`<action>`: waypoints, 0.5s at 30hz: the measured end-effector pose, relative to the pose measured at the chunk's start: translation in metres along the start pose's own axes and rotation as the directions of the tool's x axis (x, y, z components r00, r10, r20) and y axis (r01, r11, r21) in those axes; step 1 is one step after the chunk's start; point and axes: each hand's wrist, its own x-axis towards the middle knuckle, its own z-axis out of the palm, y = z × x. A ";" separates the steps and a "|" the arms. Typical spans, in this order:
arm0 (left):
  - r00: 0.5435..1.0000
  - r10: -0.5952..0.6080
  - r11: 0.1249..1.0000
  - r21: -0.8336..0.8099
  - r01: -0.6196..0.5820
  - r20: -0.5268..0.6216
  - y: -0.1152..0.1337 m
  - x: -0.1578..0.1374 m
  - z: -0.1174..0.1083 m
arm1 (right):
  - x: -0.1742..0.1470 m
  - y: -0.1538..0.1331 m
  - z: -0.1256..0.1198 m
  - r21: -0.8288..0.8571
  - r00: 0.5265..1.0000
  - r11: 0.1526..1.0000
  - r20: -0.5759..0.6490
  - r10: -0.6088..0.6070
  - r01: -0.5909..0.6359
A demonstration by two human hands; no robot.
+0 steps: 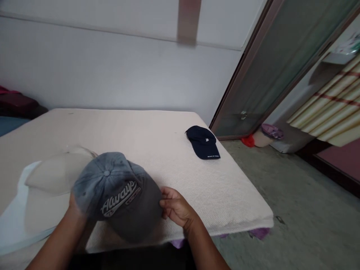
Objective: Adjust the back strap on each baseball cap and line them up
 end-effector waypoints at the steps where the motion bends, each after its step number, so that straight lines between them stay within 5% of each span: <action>1: 0.999 -0.035 0.999 -0.013 0.034 -0.003 -0.001 -0.001 0.005 | 0.001 -0.002 -0.001 0.012 0.999 0.999 -0.011 -0.041 0.041; 8: 0.955 -0.294 0.953 -0.059 0.296 0.039 -0.019 -0.008 0.022 | 0.022 -0.029 0.001 0.013 0.937 0.951 -0.175 -0.302 0.309; 15: 0.944 -0.321 0.946 -0.028 0.324 0.075 -0.026 -0.001 0.018 | 0.077 -0.102 0.002 -0.116 0.807 0.840 -0.234 -0.542 0.531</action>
